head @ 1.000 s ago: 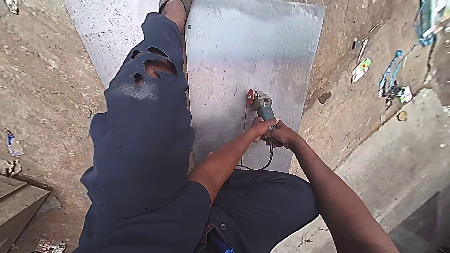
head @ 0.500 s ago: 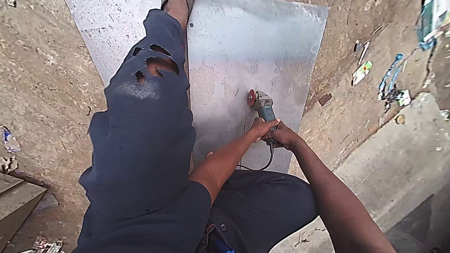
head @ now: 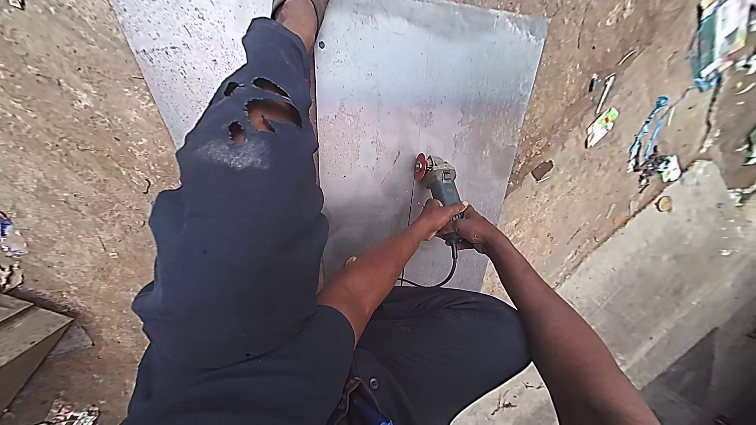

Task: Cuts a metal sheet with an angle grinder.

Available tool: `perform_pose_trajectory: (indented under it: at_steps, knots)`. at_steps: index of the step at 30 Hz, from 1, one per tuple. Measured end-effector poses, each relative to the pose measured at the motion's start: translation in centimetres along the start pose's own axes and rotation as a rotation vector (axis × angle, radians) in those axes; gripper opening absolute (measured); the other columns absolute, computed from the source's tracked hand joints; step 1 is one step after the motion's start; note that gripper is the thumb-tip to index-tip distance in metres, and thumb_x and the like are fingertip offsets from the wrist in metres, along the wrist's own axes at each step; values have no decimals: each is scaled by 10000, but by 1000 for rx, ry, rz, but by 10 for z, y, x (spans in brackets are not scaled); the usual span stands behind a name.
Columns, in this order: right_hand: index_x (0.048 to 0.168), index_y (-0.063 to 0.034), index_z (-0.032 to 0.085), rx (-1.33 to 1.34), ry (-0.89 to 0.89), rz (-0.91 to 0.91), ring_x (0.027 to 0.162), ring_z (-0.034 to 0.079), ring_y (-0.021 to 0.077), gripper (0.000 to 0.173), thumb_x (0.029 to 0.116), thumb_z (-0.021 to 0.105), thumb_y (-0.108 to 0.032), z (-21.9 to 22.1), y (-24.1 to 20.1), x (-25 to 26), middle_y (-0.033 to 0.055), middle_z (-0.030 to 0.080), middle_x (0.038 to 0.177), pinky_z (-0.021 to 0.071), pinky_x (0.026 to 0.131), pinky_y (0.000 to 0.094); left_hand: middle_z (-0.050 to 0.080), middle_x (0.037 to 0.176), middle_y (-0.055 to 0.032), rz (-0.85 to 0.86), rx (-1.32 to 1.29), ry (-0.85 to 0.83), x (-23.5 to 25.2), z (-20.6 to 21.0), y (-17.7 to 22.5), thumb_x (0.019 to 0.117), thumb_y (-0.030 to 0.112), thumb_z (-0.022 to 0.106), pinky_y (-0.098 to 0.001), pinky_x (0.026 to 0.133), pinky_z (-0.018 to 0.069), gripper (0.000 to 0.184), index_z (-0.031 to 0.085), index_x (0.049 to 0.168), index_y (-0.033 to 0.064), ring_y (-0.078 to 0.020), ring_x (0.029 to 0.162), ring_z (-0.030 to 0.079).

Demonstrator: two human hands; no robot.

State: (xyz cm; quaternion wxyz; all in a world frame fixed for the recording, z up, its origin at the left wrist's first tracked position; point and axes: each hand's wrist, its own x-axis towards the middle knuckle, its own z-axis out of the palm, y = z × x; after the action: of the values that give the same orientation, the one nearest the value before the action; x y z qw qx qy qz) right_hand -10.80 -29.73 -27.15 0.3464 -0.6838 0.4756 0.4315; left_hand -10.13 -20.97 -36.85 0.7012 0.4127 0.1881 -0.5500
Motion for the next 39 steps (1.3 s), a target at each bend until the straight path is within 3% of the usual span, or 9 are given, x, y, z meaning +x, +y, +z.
perform_pose_trajectory:
  at_steps: [8,14,19,28,39]
  knots:
    - [1365,-120,468,-6,7,-19,677,696,273,662,801,810,-65,-2,-3,2,180,689,923,590,540,399,664,1113,-257,34,2,-2,0,-1,7,950,428,718,-514,887,575,617,555,1252,-85,-319,997,686]
    - [1406,-122,399,-2,18,2,694,694,283,687,834,775,-68,-1,-4,3,190,674,940,595,560,415,633,1187,-267,-9,29,14,-2,-2,10,938,464,724,-521,914,562,709,489,1331,-78,-335,1053,665]
    - [1388,-122,431,-9,27,5,680,693,275,676,818,791,-70,0,-4,3,183,680,926,591,546,402,631,1196,-269,-9,19,8,-1,-2,8,936,459,725,-518,926,559,725,474,1349,-80,-334,1058,665]
    - [1373,-111,444,-13,11,-8,675,690,271,643,827,783,-69,-1,-4,4,179,674,912,592,547,402,658,1114,-250,10,7,11,0,-1,8,947,433,721,-498,881,572,639,531,1268,-86,-311,985,680]
    - [1356,-116,471,-13,15,-13,671,688,266,628,816,788,-62,-1,-7,2,172,679,910,587,543,396,644,1165,-256,1,10,11,3,-3,8,938,452,727,-514,903,566,697,491,1337,-68,-324,1032,672]
